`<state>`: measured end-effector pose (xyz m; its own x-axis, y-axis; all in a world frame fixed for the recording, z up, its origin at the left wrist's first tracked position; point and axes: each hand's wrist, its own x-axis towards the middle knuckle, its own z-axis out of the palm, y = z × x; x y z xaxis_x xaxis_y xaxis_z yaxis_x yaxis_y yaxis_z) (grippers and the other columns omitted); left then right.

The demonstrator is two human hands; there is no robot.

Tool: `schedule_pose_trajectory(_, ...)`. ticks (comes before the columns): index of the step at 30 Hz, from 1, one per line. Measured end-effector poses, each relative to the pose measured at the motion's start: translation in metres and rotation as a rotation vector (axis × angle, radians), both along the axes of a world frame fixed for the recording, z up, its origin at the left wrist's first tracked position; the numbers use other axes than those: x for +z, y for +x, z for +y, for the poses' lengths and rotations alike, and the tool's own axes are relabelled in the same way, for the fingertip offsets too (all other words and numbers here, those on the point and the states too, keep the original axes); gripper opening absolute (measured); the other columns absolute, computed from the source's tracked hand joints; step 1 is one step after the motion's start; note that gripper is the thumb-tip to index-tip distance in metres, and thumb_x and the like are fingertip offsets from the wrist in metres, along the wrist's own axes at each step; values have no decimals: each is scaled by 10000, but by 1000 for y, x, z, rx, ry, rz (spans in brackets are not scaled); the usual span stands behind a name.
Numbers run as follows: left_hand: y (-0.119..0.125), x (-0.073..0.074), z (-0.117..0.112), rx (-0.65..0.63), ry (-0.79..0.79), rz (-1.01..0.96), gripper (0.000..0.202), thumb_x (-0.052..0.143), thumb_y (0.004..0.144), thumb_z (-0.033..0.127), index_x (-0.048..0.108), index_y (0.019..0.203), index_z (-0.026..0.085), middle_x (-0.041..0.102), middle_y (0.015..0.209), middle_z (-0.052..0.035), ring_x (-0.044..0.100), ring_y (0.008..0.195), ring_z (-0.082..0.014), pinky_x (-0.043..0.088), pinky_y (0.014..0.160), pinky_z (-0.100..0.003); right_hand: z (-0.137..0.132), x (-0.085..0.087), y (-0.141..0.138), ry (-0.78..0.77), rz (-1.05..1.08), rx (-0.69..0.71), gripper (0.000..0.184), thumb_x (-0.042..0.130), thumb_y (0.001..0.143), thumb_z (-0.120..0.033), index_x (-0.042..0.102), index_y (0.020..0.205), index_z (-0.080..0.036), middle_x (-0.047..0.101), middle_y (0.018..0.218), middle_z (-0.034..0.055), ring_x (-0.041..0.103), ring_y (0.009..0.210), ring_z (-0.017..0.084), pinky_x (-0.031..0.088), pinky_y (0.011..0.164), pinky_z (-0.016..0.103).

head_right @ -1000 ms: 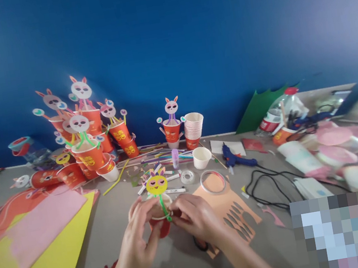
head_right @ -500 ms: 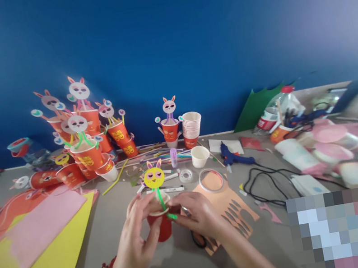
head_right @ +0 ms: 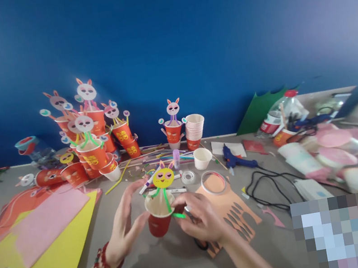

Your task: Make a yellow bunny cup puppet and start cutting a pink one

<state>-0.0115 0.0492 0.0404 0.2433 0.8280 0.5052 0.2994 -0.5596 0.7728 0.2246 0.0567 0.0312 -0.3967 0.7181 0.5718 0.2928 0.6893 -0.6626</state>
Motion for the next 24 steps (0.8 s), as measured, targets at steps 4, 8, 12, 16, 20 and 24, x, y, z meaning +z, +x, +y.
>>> schedule_pose_trajectory(4,-6,-9,14,-195,-207,-116,601,641,900,418,426,1427,228,487,1444,-148,459,1335,-347,372,1112,-500,0,-3,4,-17,26,-9,217,576,803,-114,590,989,-223,679,819,28,651,728,179,507,673,264)
schedule_pose_trajectory(8,-5,-21,22,-368,-306,-299,735,724,831,493,404,1454,272,497,1435,-150,467,1326,-359,408,1076,-496,1,-6,9,-66,104,59,174,638,848,-312,590,992,-227,650,879,57,635,801,222,508,700,311)
schedule_pose_trajectory(12,3,-30,24,-473,-355,-513,781,798,778,437,408,1444,315,540,1385,-137,531,1260,-328,505,965,-419,3,-9,11,-101,199,28,210,686,862,-391,597,974,-238,617,881,52,611,812,219,506,703,316)
schedule_pose_trajectory(16,14,-34,19,-414,-422,-708,851,813,770,395,339,1476,368,491,1444,-130,582,1196,-301,530,930,-418,4,-12,10,-162,310,26,147,685,881,-334,591,940,-237,604,874,44,604,779,199,504,665,295)
schedule_pose_trajectory(20,23,-39,13,-604,-578,-731,877,874,686,408,440,1443,318,500,1468,-134,526,1298,-351,451,1048,-464,4,-16,11,-225,351,44,168,690,885,-357,595,943,-231,594,885,50,601,812,208,502,691,306)
schedule_pose_trajectory(24,28,-44,8,-605,-644,-804,837,845,716,414,458,1444,268,568,1416,-148,480,1352,-370,420,1074,-484,3,-19,13,-296,394,35,215,696,880,-410,599,941,-228,591,917,57,591,839,212,499,725,316)
